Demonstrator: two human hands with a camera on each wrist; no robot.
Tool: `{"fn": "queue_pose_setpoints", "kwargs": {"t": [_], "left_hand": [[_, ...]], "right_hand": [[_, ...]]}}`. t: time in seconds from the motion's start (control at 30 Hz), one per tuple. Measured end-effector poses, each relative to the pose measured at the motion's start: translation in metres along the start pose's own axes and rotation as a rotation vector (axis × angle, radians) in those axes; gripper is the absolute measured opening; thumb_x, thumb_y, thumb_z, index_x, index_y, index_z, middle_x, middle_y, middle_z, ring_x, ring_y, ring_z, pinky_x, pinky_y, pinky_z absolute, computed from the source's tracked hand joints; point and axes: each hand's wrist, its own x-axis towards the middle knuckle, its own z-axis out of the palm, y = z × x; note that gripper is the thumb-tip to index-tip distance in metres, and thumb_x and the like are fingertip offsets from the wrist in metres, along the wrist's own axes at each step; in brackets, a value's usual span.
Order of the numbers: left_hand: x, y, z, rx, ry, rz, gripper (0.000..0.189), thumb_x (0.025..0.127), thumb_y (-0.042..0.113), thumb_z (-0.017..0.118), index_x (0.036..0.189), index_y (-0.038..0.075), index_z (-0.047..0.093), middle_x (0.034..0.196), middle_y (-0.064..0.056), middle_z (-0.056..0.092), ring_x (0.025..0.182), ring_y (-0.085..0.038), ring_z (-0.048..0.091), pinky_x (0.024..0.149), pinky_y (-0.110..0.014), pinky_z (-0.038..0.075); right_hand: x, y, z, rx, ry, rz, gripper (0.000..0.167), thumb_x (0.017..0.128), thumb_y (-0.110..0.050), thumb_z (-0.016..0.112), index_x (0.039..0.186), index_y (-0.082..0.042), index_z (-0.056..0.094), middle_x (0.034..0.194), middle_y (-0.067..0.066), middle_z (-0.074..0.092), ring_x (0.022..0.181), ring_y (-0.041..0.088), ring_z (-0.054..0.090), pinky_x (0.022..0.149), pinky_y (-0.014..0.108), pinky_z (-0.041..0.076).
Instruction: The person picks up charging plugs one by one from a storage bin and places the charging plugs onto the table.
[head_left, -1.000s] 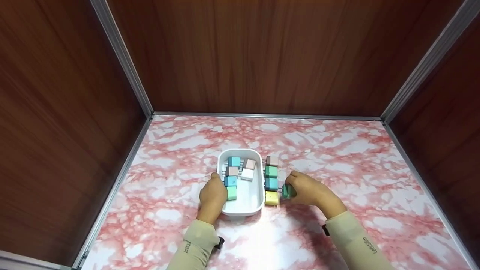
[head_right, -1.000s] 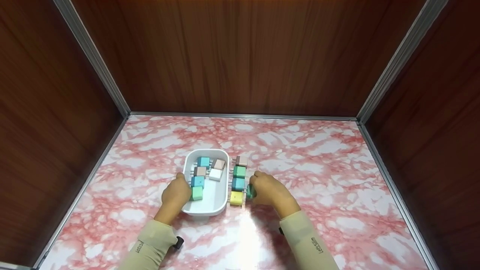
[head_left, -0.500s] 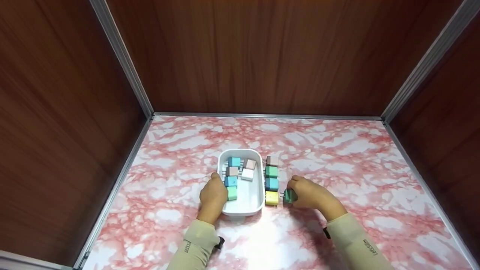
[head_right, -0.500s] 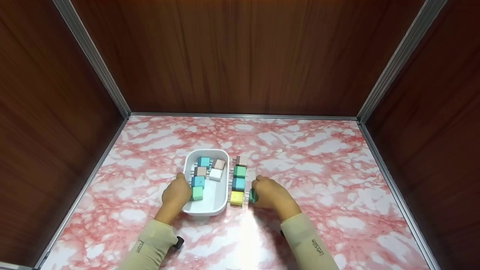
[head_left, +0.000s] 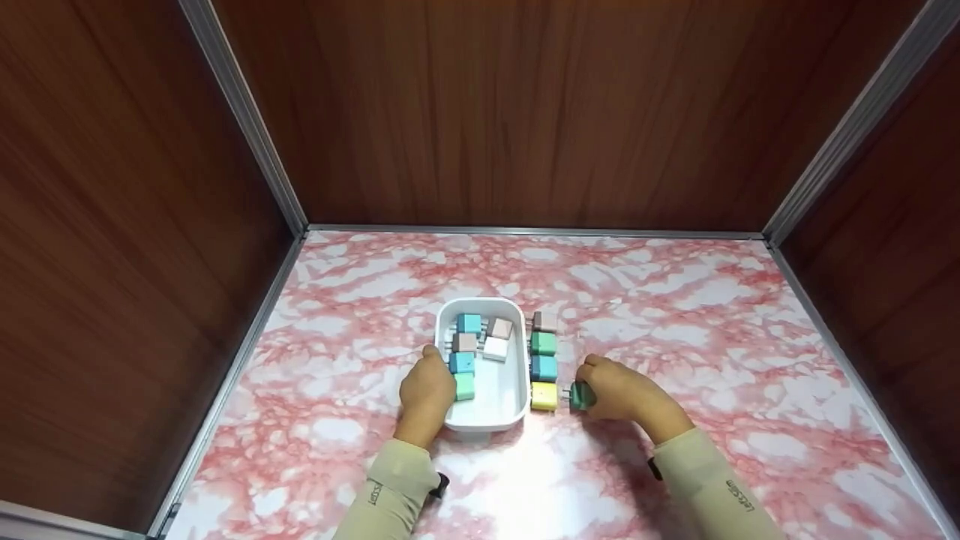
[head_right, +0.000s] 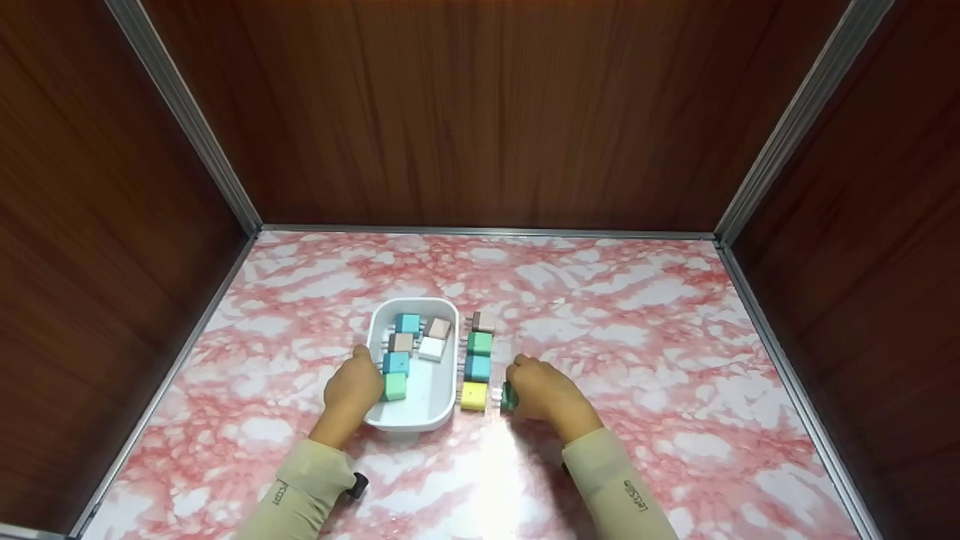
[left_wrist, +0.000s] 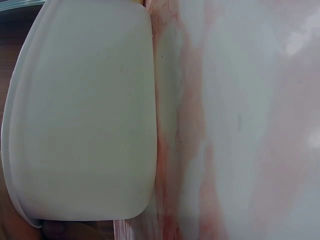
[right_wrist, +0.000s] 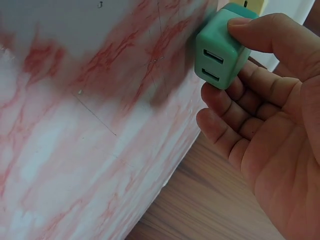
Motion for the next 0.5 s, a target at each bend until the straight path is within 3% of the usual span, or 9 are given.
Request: {"fn": "queue_pose_setpoints", "kwargs": {"t": [0.23, 0.5], "left_hand": [[-0.0006, 0.0009, -0.001, 0.007, 0.0, -0.016, 0.024, 0.098, 0.007, 0.051, 0.12, -0.001, 0.055, 0.094, -0.019, 0.075, 0.086, -0.037, 0.074, 0.072, -0.054, 0.056], [0.0011, 0.0014, -0.0009, 0.01, 0.0, -0.021, 0.027, 0.098, 0.008, 0.052, 0.123, -0.002, 0.055, 0.095, -0.019, 0.075, 0.086, -0.037, 0.074, 0.072, -0.054, 0.056]], "right_hand": [[0.0014, 0.0004, 0.0044, -0.018, 0.004, -0.044, 0.04, 0.065, -0.014, 0.094, 0.096, -0.008, 0.069, 0.094, -0.001, 0.056, 0.079, 0.014, 0.052, 0.075, 0.037, 0.051], [0.0009, -0.0011, 0.0038, -0.003, -0.005, -0.028, 0.037, 0.065, -0.011, 0.091, 0.094, -0.009, 0.068, 0.092, -0.001, 0.053, 0.077, 0.014, 0.051, 0.072, 0.037, 0.048]]}}
